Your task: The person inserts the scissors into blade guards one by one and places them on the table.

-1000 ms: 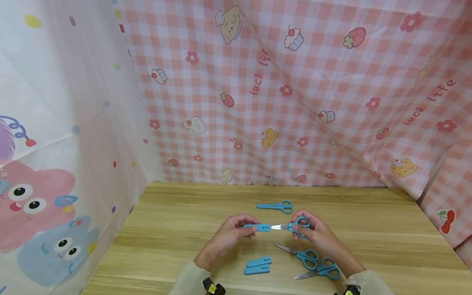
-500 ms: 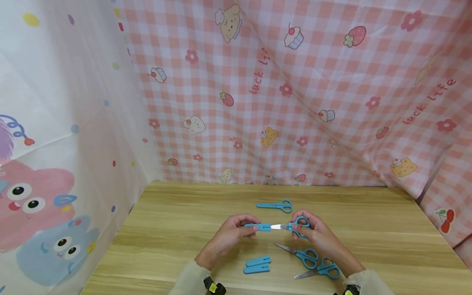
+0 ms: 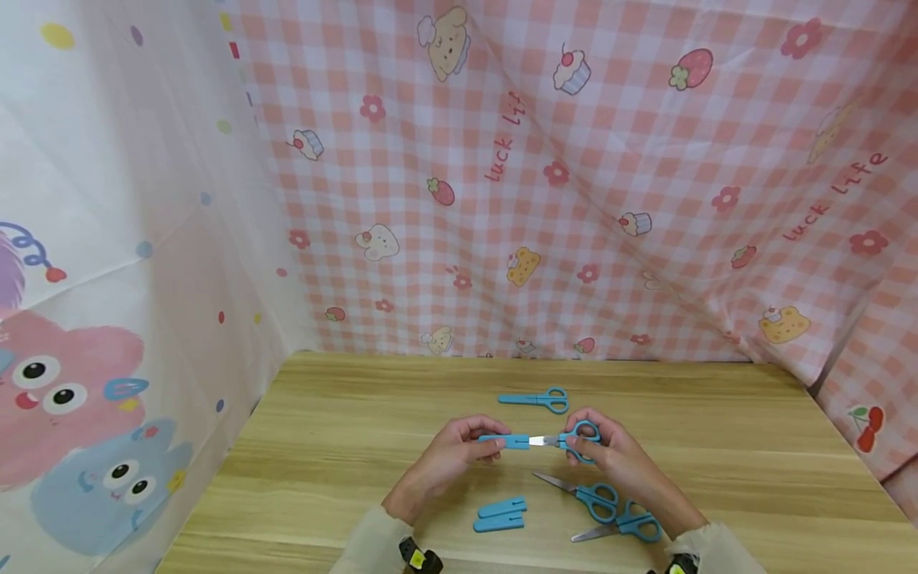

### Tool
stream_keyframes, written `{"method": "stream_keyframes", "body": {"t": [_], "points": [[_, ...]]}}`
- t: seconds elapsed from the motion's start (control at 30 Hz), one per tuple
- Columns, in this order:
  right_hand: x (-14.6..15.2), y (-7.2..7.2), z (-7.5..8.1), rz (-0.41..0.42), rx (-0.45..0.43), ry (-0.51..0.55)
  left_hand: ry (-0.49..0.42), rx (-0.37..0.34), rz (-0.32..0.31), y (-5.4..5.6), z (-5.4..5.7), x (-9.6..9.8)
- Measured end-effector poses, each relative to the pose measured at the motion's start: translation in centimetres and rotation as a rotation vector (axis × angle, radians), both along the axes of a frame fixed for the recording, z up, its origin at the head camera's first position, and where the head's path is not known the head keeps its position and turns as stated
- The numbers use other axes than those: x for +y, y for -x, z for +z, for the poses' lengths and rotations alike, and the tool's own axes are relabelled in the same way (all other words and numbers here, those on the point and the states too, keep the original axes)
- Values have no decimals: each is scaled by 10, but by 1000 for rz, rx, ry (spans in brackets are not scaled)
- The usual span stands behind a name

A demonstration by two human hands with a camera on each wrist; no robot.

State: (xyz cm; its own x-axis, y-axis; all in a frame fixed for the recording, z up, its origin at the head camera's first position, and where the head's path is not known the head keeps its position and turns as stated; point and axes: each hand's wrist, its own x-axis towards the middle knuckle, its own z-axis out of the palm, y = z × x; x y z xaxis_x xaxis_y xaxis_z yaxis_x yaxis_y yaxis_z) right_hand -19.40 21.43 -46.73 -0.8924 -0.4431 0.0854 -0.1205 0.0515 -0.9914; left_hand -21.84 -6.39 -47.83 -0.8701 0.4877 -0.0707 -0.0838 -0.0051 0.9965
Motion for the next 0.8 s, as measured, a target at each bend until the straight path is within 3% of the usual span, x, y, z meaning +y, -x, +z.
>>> {"method": "stream_keyframes", "body": {"t": [0.8], "points": [[-4,1,1,-25,-11,-23,-18,-6,6,0,0,3]]}}
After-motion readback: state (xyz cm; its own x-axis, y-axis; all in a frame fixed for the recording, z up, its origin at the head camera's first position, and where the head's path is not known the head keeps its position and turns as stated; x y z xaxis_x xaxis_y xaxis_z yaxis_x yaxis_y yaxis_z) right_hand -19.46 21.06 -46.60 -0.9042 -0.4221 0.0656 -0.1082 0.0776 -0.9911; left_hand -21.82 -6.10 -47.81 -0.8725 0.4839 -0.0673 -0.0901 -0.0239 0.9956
